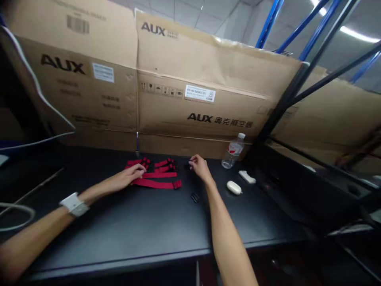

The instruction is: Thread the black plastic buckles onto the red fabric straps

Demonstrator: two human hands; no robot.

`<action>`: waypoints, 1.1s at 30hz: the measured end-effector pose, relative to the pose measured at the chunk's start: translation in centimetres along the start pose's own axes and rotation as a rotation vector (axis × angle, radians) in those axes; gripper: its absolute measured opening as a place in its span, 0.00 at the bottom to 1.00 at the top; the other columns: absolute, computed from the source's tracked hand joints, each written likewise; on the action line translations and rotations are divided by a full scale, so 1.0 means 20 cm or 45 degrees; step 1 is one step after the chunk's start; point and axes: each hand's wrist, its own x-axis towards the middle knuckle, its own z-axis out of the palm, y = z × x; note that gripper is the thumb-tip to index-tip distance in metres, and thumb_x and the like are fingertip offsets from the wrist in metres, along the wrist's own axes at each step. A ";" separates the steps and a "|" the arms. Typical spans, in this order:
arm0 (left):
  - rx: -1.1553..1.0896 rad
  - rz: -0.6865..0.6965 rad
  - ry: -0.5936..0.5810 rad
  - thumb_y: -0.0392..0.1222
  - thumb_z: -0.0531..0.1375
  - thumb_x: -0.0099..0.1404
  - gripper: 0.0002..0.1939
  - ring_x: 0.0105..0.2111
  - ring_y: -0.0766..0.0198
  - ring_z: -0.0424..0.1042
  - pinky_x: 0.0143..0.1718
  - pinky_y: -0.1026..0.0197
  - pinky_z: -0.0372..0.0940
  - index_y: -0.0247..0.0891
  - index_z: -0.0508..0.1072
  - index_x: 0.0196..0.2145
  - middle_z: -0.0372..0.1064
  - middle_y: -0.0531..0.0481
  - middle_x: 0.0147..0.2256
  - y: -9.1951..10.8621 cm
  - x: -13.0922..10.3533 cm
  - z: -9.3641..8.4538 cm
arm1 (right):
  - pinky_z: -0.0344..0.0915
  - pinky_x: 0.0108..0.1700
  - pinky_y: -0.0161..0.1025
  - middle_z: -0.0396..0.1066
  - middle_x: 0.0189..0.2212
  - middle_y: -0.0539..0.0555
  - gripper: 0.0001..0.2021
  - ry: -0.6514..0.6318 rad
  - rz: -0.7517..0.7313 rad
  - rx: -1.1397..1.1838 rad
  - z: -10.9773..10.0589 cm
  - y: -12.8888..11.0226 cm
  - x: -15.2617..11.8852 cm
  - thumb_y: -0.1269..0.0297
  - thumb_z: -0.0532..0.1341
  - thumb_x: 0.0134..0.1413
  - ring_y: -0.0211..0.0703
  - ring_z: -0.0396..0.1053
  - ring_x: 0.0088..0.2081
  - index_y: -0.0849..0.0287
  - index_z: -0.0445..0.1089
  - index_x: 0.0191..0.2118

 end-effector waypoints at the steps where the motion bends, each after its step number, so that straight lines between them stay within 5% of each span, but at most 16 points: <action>1: -0.048 -0.018 0.014 0.56 0.48 0.67 0.19 0.26 0.66 0.60 0.27 0.65 0.53 0.38 0.64 0.44 0.64 0.54 0.30 0.00 0.00 0.01 | 0.67 0.33 0.37 0.69 0.26 0.50 0.08 0.016 -0.030 0.215 0.03 -0.06 -0.01 0.63 0.57 0.54 0.37 0.69 0.26 0.59 0.62 0.39; 4: -0.177 -0.007 0.033 0.56 0.49 0.66 0.19 0.25 0.67 0.58 0.26 0.66 0.53 0.38 0.64 0.45 0.64 0.54 0.31 0.00 0.01 0.03 | 0.67 0.31 0.36 0.71 0.23 0.49 0.13 -0.158 -0.147 0.696 0.17 -0.27 -0.06 0.60 0.63 0.48 0.39 0.70 0.25 0.60 0.64 0.38; 7: -0.226 0.068 -0.014 0.55 0.51 0.65 0.18 0.27 0.67 0.59 0.27 0.66 0.54 0.37 0.65 0.41 0.63 0.54 0.30 0.01 0.02 0.05 | 0.67 0.30 0.36 0.71 0.21 0.48 0.15 -0.407 -0.177 0.856 0.35 -0.43 -0.15 0.57 0.66 0.45 0.38 0.71 0.24 0.59 0.65 0.37; 12: -0.170 0.209 -0.022 0.50 0.52 0.65 0.13 0.33 0.64 0.62 0.36 0.63 0.58 0.36 0.65 0.34 0.63 0.53 0.31 0.02 0.01 0.08 | 0.66 0.29 0.34 0.69 0.23 0.47 0.14 -0.358 -0.215 0.889 0.53 -0.51 -0.25 0.54 0.64 0.49 0.36 0.69 0.23 0.59 0.64 0.36; 17: -0.260 0.228 -0.030 0.46 0.52 0.66 0.09 0.35 0.63 0.64 0.40 0.61 0.59 0.37 0.63 0.34 0.65 0.52 0.32 0.01 0.02 0.10 | 0.61 0.26 0.31 0.69 0.32 0.50 0.17 -0.414 -0.260 0.769 0.54 -0.47 -0.24 0.52 0.61 0.53 0.33 0.65 0.24 0.56 0.64 0.44; 22: -0.364 0.131 0.130 0.49 0.53 0.64 0.11 0.29 0.65 0.63 0.33 0.62 0.59 0.38 0.62 0.32 0.62 0.55 0.27 -0.03 0.04 0.08 | 0.59 0.28 0.31 0.65 0.29 0.47 0.21 -0.484 -0.246 0.667 0.53 -0.46 -0.24 0.56 0.67 0.46 0.33 0.62 0.26 0.58 0.64 0.45; 27: -0.499 0.112 0.101 0.54 0.55 0.62 0.15 0.23 0.69 0.61 0.24 0.66 0.56 0.38 0.61 0.32 0.62 0.57 0.24 -0.04 0.05 0.06 | 0.59 0.31 0.33 0.68 0.36 0.50 0.19 -0.564 -0.380 0.434 0.52 -0.47 -0.27 0.57 0.69 0.43 0.34 0.61 0.29 0.58 0.68 0.41; 33: -0.624 0.093 0.075 0.56 0.58 0.60 0.18 0.19 0.71 0.59 0.20 0.69 0.52 0.38 0.60 0.35 0.59 0.59 0.21 -0.04 0.05 0.09 | 0.59 0.32 0.33 0.66 0.27 0.48 0.10 -0.685 -0.524 0.220 0.52 -0.46 -0.27 0.60 0.66 0.50 0.36 0.63 0.29 0.59 0.71 0.38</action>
